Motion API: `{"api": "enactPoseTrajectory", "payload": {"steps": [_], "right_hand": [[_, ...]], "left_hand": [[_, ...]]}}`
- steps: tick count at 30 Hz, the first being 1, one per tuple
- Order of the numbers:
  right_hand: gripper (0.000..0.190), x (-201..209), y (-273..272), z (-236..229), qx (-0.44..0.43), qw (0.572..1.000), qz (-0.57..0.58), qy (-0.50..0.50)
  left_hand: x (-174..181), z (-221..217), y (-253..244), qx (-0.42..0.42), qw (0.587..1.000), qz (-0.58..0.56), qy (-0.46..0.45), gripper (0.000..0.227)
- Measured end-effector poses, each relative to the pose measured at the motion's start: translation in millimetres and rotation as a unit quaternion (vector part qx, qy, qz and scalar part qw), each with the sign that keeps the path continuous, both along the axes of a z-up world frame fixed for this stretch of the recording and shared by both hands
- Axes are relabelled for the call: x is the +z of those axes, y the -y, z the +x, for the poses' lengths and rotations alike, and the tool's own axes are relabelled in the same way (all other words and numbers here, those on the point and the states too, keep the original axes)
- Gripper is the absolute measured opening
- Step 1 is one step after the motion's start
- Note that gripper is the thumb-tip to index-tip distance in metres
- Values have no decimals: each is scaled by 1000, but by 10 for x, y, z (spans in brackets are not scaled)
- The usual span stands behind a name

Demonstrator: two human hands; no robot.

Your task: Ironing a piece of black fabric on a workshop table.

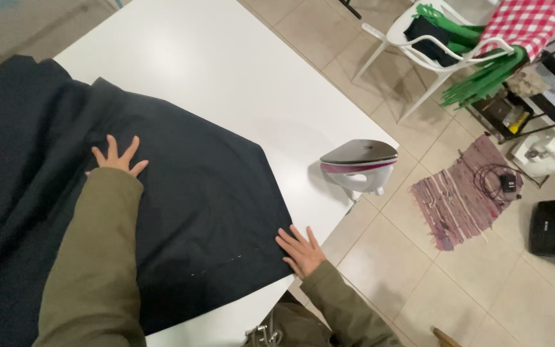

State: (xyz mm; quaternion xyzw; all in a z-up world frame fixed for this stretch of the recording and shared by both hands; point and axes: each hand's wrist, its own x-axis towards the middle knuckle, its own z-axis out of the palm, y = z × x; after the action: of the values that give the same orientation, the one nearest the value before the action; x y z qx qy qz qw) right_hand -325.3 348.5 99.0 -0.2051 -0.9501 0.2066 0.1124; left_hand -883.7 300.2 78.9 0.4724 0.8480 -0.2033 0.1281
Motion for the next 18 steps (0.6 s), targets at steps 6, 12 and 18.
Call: {"api": "enactPoseTrajectory", "payload": {"steps": [6,12,18], "right_hand": [[67,292,-513,-84,-45,995,82,44],[65,80,-565,316,61,997,-31,-25],[54,-172,-858,516,113,982,143,-42]], "left_hand": [[238,129,-84,155,960,201,115,72],[939,1749,1009,-40,941,274,194,81],[153,2953,2840,-18,928,314,198,85]]}}
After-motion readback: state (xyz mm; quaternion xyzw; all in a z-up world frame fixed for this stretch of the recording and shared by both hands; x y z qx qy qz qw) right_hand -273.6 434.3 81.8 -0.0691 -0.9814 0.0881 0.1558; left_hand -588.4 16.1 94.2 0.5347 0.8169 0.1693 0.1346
